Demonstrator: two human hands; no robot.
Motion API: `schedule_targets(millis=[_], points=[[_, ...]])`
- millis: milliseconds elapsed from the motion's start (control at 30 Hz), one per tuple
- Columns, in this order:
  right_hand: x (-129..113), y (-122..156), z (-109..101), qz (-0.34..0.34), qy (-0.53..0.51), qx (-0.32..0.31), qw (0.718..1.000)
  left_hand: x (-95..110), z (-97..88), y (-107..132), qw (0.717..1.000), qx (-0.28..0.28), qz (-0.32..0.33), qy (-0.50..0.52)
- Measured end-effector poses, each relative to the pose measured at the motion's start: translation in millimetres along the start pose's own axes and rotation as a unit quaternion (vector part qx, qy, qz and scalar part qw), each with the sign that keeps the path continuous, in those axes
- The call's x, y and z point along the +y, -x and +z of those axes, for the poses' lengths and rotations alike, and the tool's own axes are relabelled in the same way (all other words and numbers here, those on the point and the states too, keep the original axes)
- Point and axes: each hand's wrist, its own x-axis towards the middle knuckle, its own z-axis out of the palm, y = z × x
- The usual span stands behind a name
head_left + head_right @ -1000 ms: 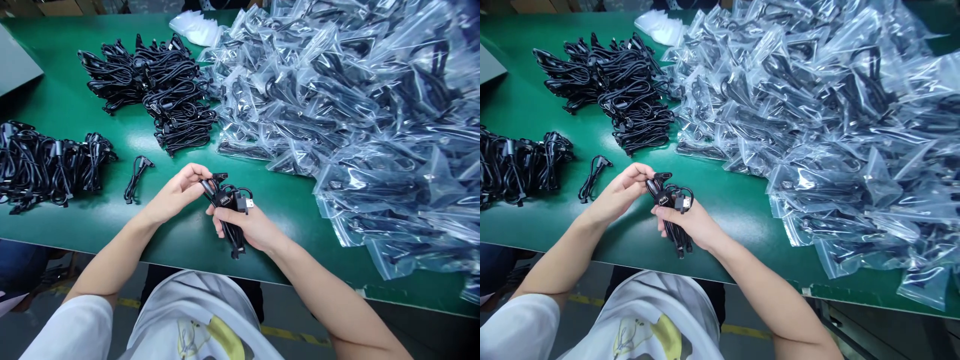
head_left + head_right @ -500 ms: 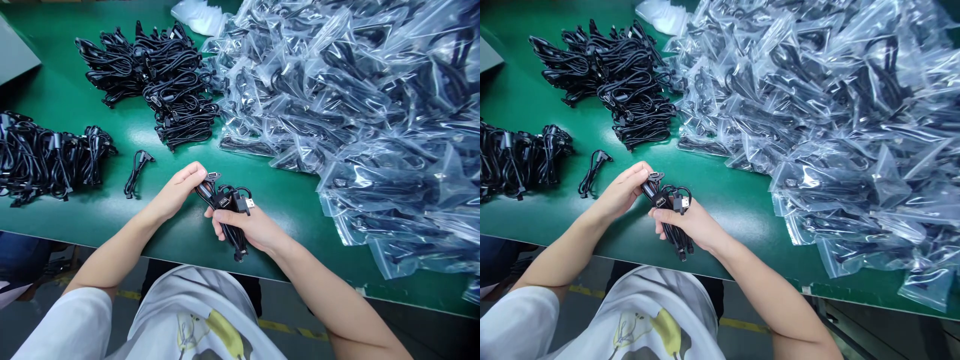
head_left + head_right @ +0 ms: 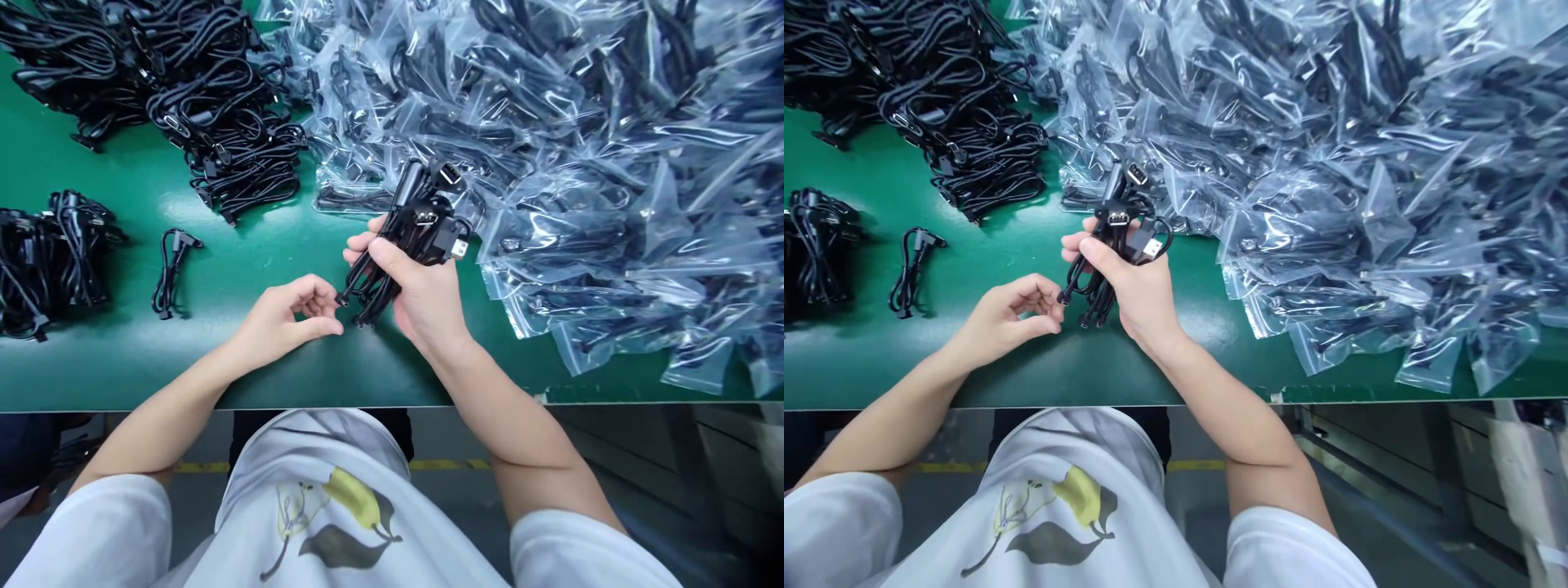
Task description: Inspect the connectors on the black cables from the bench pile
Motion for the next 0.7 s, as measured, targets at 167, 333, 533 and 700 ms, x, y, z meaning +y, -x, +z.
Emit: schedule_targets(millis=[167, 333, 533, 700], points=[[-2, 8, 3, 0.019, 0.055, -0.031, 0.998, -3, 1.0, -1, 0.999, 0.009, 0.015, -0.051], [-4, 8, 1, 0.011, 0.037, -0.045, 0.998, -2, -2.1, -2, 0.998, -0.005, 0.018, -0.059], [-12, 5, -2, 0.066, -0.001, -0.102, 0.993, 7, -5.2, 3, 0.995, -0.05, 0.033, -0.082], [-17, 1, -3, 0.099, -0.009, -0.138, 0.985, -9, -60.0, 29, 0.913, 0.246, -0.016, -0.327]])
